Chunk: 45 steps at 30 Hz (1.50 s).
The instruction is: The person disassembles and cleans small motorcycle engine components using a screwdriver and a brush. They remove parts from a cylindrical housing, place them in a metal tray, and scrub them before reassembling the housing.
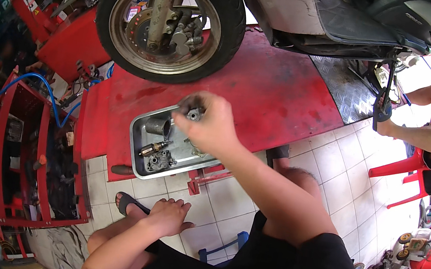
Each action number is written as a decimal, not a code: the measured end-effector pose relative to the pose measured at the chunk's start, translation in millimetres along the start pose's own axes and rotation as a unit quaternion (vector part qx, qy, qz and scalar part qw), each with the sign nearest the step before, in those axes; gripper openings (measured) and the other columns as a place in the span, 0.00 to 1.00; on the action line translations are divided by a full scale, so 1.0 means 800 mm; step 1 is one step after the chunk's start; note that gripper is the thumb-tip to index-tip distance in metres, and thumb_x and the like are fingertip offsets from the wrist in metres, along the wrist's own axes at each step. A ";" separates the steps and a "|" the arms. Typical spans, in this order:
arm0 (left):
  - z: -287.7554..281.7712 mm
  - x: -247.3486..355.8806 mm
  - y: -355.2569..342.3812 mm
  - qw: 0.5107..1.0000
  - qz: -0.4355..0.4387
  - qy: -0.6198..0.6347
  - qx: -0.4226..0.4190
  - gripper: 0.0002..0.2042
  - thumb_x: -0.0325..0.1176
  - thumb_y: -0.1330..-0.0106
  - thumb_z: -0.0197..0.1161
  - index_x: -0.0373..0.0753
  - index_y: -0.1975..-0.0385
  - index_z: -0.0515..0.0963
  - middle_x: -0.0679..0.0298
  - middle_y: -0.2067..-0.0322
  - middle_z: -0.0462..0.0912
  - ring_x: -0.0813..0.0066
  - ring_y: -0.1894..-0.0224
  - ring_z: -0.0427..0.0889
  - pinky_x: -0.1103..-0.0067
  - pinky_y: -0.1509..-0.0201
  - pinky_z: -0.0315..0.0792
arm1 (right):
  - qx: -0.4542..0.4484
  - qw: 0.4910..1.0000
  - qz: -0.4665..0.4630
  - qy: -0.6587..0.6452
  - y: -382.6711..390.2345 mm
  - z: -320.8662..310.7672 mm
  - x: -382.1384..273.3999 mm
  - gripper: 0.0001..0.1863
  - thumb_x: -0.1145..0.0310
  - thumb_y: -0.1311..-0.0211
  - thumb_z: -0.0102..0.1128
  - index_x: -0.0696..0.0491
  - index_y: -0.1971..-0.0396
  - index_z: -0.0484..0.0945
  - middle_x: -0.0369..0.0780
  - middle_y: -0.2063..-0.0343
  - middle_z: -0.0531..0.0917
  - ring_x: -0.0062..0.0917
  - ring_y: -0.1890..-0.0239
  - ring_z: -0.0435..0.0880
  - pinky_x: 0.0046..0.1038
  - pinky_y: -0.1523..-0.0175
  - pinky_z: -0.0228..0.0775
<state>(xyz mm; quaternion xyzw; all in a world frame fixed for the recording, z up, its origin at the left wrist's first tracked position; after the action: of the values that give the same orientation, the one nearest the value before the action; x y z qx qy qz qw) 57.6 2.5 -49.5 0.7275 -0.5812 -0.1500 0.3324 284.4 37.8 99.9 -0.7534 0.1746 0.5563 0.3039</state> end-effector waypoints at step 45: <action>-0.125 -0.105 0.063 0.944 -0.143 0.114 0.274 0.26 0.48 0.36 0.67 0.33 0.46 0.77 0.50 0.57 0.85 0.49 0.57 0.85 0.61 0.55 0.79 | -0.042 0.995 -0.010 0.086 -0.006 0.022 -0.004 0.13 0.67 0.52 0.75 0.61 0.72 0.83 0.38 0.72 0.86 0.19 0.64 0.83 0.26 0.54 0.74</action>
<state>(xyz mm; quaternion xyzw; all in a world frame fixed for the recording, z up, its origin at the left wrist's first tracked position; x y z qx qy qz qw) 57.5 107.5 43.0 0.8780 -0.4481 0.0534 0.1595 273.4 52.4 100.5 -0.8122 0.1689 0.4930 0.2620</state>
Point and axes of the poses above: each hand's wrist, its own y-axis away from the middle knuckle, its own z-axis out of the palm, x = y × z, the point moved 7 cm from there along -y, towards the middle knuckle
